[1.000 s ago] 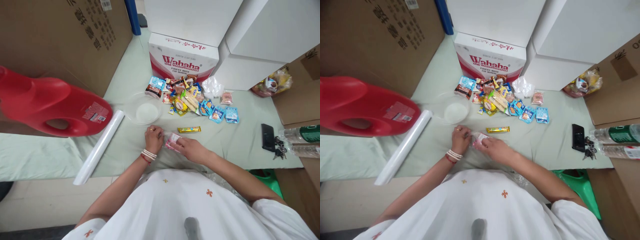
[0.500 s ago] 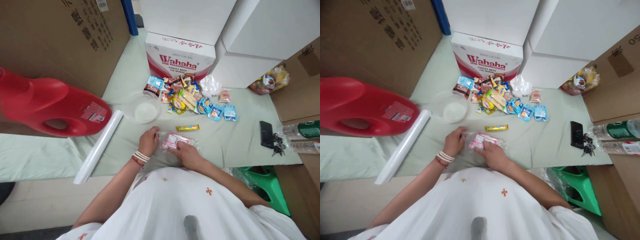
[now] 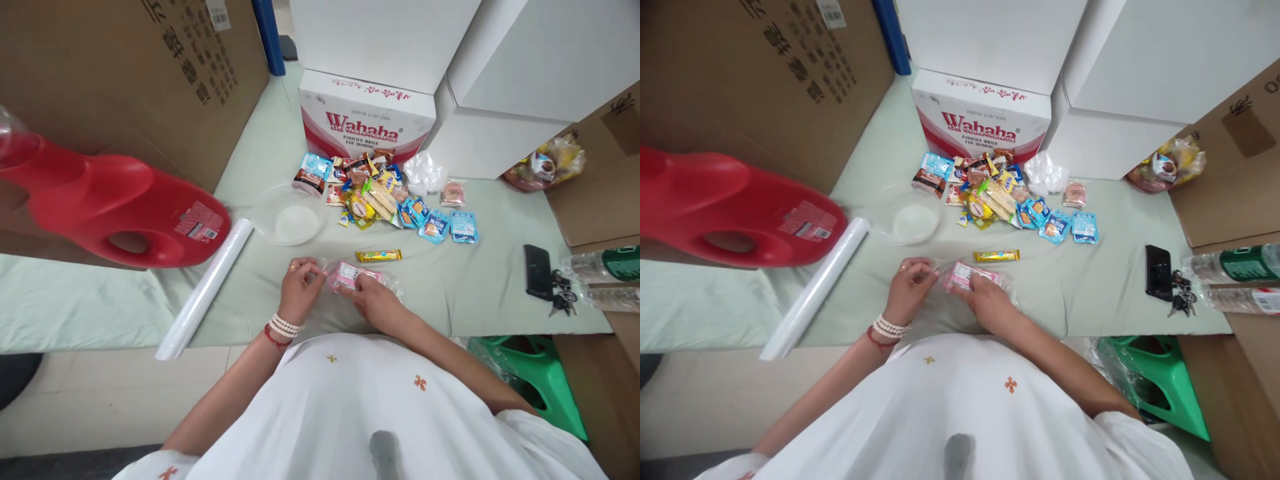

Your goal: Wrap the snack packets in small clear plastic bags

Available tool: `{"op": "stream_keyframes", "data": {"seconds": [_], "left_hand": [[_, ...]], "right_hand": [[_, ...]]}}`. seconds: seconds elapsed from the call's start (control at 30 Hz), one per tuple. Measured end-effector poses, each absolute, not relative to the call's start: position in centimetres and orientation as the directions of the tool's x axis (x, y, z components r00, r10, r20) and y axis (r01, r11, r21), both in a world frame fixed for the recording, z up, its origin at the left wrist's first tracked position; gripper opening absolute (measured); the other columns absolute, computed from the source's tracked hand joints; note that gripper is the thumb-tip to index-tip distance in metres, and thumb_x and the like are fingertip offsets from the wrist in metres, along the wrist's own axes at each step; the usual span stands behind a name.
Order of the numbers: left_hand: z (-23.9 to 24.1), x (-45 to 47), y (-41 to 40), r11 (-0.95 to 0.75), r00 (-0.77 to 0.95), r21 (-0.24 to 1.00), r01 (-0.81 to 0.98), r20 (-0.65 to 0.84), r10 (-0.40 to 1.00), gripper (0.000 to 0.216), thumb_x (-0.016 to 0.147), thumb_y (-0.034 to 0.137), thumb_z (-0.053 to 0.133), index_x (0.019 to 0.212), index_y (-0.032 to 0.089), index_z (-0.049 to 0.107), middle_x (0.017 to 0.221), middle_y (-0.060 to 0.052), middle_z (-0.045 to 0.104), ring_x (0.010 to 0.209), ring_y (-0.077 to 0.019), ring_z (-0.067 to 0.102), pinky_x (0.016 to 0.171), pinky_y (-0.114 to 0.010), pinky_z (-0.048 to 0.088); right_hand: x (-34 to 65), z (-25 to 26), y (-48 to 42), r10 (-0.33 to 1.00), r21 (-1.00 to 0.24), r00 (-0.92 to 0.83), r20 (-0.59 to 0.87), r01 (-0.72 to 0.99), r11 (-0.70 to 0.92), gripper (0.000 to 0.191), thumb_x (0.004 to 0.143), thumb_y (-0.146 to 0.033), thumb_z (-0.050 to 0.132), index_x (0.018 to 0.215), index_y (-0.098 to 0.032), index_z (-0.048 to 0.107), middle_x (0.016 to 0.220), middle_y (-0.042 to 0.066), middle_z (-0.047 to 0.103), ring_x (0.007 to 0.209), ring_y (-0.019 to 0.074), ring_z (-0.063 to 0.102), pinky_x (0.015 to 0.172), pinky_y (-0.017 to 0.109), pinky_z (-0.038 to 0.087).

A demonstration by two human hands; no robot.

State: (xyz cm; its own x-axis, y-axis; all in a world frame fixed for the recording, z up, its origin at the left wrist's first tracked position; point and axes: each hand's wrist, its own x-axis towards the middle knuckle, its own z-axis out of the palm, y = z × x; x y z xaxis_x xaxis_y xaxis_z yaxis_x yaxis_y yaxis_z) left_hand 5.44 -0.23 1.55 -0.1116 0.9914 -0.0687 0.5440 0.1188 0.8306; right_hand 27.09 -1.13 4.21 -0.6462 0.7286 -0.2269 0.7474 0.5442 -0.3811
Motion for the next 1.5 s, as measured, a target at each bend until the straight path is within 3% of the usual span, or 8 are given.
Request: {"op": "stream_keyframes", "data": {"seconds": [0.13,0.33,0.5,0.67,0.9,1.17,1.33,1.5], "left_hand": [[2.0,8.4,-1.5,-0.118,0.133,0.856,0.503,0.059,0.989,0.016,0.094,0.032,0.057,0.084,0.021,0.065,0.113,-0.008,0.074,0.104,-0.0212,0.068,0.088,-0.036,0.054],[1.0,9.7,-2.9,-0.53,0.446,0.483,0.696,0.287,0.848,0.029,0.102,0.035,0.051,0.119,0.019,0.068,0.139,-0.011,0.07,0.123,-0.0287,0.062,0.094,-0.046,0.042],[1.0,9.3,-3.3,-0.617,0.528,0.336,0.711,0.323,0.785,0.03,0.1,0.033,0.053,0.122,0.019,0.068,0.145,-0.013,0.065,0.123,-0.0304,0.061,0.092,-0.048,0.038],[0.7,9.2,-3.5,-0.656,0.585,0.301,0.692,0.3,0.754,0.043,0.087,0.018,0.055,0.128,0.016,0.067,0.154,-0.017,0.056,0.129,-0.0342,0.058,0.096,-0.053,0.038],[-0.4,9.2,-3.7,-0.666,0.589,0.274,0.693,0.317,0.743,0.046,0.092,0.004,0.046,0.129,0.022,0.067,0.157,-0.014,0.054,0.134,-0.0285,0.058,0.105,-0.052,0.038],[-0.8,8.4,-3.5,-0.582,0.521,0.589,0.561,0.295,0.801,0.055,0.077,0.004,0.054,0.13,0.015,0.065,0.135,-0.02,0.069,0.136,-0.0338,0.059,0.114,-0.054,0.042],[-0.8,7.1,-3.4,-0.304,0.334,0.936,0.176,0.234,0.913,0.08,0.069,0.001,0.047,0.146,0.023,0.04,0.153,-0.013,0.058,0.133,-0.025,0.063,0.114,-0.048,0.049],[-0.6,8.7,-3.3,-0.146,0.277,0.989,0.019,0.135,0.951,0.079,0.068,0.003,0.052,0.144,0.023,0.039,0.169,-0.017,0.031,0.148,-0.0306,0.046,0.119,-0.054,0.043]], "right_hand": [[27.7,3.5,-1.3,0.737,-0.494,-0.664,-0.127,0.687,0.533,0.032,0.103,-0.019,0.044,0.119,-0.019,0.072,0.108,0.012,0.06,0.092,0.0232,0.051,0.082,0.035,0.047],[32.2,2.7,-3.1,0.825,-0.765,-0.553,0.114,0.481,0.428,0.029,0.103,-0.023,0.048,0.12,-0.023,0.07,0.124,0.011,0.066,0.113,0.0227,0.062,0.1,0.041,0.052],[34.4,0.0,-4.0,0.976,-0.594,0.156,0.155,0.804,-0.034,0.048,0.096,-0.05,0.061,0.131,-0.017,0.065,0.121,0.018,0.062,0.116,0.0333,0.056,0.103,0.057,0.049],[33.4,0.1,-4.4,0.993,-0.541,0.058,0.104,0.841,0.008,0.027,0.092,-0.042,0.065,0.104,-0.019,0.071,0.146,0.018,0.051,0.135,0.0361,0.045,0.112,0.056,0.041],[32.0,4.6,-3.0,0.995,-0.698,0.014,-0.101,0.711,-0.081,0.016,0.096,-0.035,0.057,0.092,-0.021,0.065,0.081,0.002,0.067,0.072,0.0185,0.061,0.071,0.029,0.048],[24.6,4.5,0.7,0.959,-0.469,-0.268,-0.096,0.862,0.194,0.02,0.102,-0.02,0.047,0.096,-0.018,0.066,0.099,0.012,0.067,0.089,0.0236,0.062,0.08,0.033,0.048],[25.6,3.2,-1.1,0.926,-0.578,-0.375,0.035,0.749,0.325,0.025,0.103,-0.019,0.042,0.112,-0.014,0.065,0.104,0.013,0.061,0.097,0.0243,0.058,0.089,0.036,0.052],[25.8,3.4,-2.9,0.876,-0.409,-0.483,0.004,0.798,0.442,0.068,0.091,-0.035,0.069,0.148,-0.008,0.043,0.133,0.023,0.052,0.119,0.0342,0.049,0.099,0.049,0.052]]}}
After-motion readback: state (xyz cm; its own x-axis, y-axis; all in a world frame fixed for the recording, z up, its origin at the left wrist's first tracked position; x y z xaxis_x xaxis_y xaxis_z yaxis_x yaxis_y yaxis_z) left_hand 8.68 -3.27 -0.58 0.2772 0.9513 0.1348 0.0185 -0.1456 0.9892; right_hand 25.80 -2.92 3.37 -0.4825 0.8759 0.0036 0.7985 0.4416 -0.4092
